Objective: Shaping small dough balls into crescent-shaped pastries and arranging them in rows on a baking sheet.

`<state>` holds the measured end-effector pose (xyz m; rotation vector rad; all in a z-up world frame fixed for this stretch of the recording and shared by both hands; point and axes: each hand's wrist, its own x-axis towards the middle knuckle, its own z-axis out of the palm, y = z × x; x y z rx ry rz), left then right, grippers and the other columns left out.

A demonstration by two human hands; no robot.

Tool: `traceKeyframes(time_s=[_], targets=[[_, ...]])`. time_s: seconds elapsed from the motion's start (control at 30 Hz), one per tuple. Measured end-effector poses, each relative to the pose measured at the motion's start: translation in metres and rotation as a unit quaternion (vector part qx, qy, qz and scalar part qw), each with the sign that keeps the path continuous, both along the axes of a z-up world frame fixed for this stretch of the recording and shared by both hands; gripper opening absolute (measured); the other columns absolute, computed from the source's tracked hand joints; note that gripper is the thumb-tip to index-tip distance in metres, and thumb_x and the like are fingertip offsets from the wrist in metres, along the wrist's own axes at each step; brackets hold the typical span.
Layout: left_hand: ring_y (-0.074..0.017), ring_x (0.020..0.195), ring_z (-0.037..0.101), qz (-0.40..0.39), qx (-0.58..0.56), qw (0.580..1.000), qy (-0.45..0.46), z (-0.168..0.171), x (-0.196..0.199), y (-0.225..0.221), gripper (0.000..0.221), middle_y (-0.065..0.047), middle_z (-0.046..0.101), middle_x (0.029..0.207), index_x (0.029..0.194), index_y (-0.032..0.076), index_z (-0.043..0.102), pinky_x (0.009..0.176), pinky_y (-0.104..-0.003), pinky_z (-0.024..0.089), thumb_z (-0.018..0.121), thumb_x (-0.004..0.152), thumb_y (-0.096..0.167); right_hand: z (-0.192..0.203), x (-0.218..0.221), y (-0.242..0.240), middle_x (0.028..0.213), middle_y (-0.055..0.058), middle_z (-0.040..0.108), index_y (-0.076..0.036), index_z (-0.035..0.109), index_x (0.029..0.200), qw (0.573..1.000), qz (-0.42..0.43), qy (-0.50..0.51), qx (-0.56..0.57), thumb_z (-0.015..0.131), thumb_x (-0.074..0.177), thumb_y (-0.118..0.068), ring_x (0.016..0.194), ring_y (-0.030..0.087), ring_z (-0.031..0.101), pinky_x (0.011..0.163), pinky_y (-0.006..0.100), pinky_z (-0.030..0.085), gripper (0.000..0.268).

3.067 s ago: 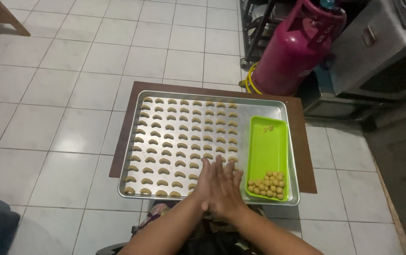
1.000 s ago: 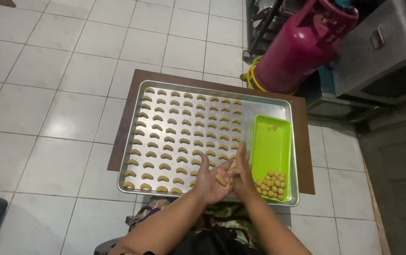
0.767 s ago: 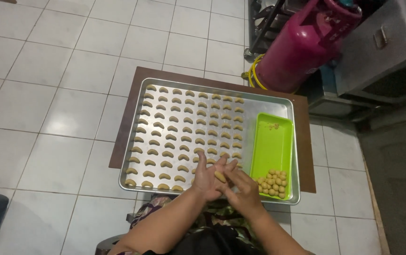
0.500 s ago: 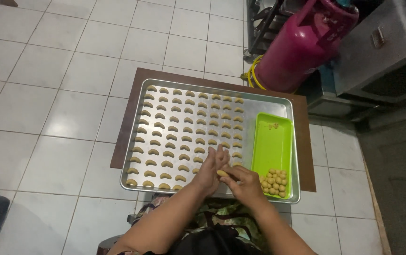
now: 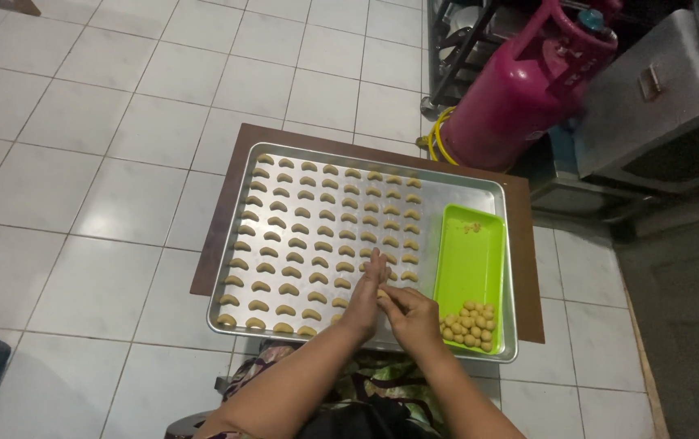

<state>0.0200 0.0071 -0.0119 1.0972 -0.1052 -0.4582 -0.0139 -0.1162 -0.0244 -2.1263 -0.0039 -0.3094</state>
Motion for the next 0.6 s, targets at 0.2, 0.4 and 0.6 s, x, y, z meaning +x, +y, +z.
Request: traceKeyframes(time_s=[0.2, 0.4, 0.6], targets=[[-0.0465, 0.155, 0.008, -0.042, 0.006, 0.999, 0.024, -0.008, 0.014, -0.013, 0.083, -0.026, 0.002, 0.17, 0.165, 0.007, -0.005, 0.127, -0.062, 0.008, 0.009, 0.107, 0.064, -0.006, 0.017, -0.02, 0.082, 0.015, 0.08, -0.008, 0.085, 0.096, 1.0, 0.019, 0.022, 0.003, 0.082, 0.083, -0.008, 0.081, 0.032, 0.079, 0.068, 0.04, 0.061, 0.014], [-0.0389, 0.158, 0.01, -0.001, -0.014, 0.992, 0.124, -0.027, 0.061, -0.035, 0.092, -0.018, 0.003, 0.173, 0.168, 0.016, 0.002, 0.128, -0.058, 0.009, 0.03, 0.102, 0.074, -0.037, 0.085, -0.086, 0.087, 0.006, 0.077, -0.017, 0.085, 0.098, 0.997, -0.057, 0.021, -0.038, 0.087, 0.081, -0.02, 0.077, 0.021, 0.072, 0.068, 0.03, 0.057, 0.018], [-0.0412, 0.153, 0.032, 0.024, -0.021, 0.985, 0.17, -0.082, 0.106, -0.066, 0.08, -0.023, 0.033, 0.166, 0.165, 0.008, 0.024, 0.127, -0.054, 0.02, 0.048, 0.106, 0.057, -0.089, 0.194, -0.163, 0.088, 0.003, 0.076, -0.02, 0.083, 0.101, 0.974, -0.113, -0.007, -0.197, 0.083, 0.086, -0.029, 0.092, 0.028, 0.073, 0.089, 0.04, 0.058, 0.018]])
